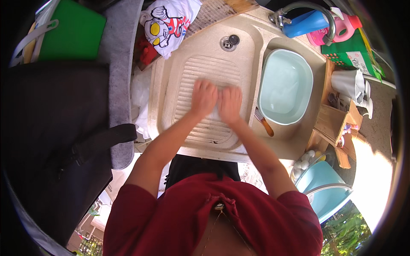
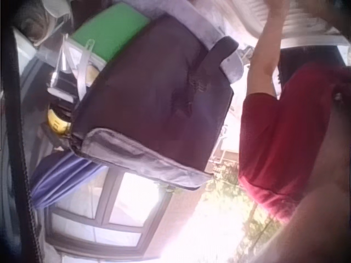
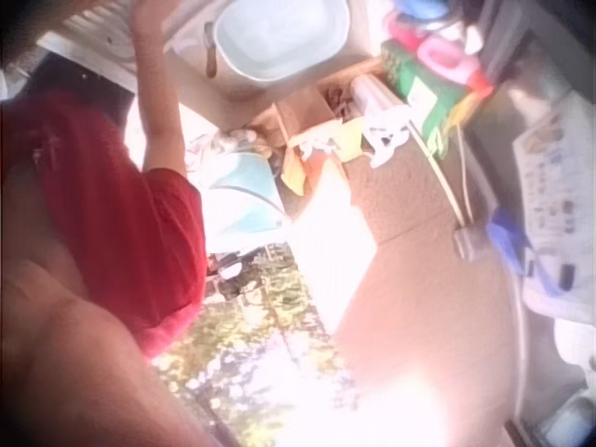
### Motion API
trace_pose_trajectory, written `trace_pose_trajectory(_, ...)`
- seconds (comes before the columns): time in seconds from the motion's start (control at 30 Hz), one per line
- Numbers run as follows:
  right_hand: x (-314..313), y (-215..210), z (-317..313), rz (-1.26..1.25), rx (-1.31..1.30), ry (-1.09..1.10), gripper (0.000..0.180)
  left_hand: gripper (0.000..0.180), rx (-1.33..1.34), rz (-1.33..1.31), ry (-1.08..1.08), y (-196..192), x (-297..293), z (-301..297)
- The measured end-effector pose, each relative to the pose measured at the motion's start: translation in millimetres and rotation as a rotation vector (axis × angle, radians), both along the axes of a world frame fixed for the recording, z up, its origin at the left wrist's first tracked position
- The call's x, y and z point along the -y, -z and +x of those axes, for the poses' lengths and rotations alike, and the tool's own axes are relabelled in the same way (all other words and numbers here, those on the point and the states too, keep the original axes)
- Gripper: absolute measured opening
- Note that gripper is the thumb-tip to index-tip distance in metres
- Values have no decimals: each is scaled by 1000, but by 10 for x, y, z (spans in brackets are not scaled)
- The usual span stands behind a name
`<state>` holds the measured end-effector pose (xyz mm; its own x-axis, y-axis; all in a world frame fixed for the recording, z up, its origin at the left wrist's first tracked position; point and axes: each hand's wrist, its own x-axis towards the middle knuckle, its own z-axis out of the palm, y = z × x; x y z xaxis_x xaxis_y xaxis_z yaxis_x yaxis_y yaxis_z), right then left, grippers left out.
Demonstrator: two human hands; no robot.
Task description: The person washes clothes by hand in a bowl of water and on a washboard, using their hands to scrub the fabric against the board and rinse it in the water.
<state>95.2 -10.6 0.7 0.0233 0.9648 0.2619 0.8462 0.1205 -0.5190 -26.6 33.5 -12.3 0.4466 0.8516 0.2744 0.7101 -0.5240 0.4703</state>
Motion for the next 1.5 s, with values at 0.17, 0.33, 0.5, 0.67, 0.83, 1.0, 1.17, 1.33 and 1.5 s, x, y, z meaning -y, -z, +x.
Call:
trace_pose_trajectory(0.17,-1200,166,93,41,307,276,36,24,-171,166,-375,75,-1037,378)
trace_pose_trajectory(0.33,77,-131,87,-149,-232,128,29,16,270,-81,-81,44,12,-62)
trace_pose_trajectory(0.5,198,50,-79,2,-92,61,14,14,176,-51,-49,-101,227,-14)
trace_pose_trajectory(0.67,-1220,165,86,220,370,272,32,26,-91,168,-427,90,-1014,428)
trace_pose_trajectory(0.83,-68,63,222,26,-227,-12,21,17,292,-16,-113,-11,4,42)
trace_pose_trajectory(1.0,124,84,-37,-47,-120,94,12,16,218,-73,-24,-32,181,22)
trace_pose_trajectory(1.17,-1283,166,97,31,146,187,24,29,-64,35,-394,90,-1049,412)
trace_pose_trajectory(1.33,-231,28,239,-288,-160,25,34,24,217,-140,-194,-42,-84,95)
trace_pose_trajectory(1.5,7,11,-64,-237,-237,136,33,21,266,-188,-150,-73,184,65)
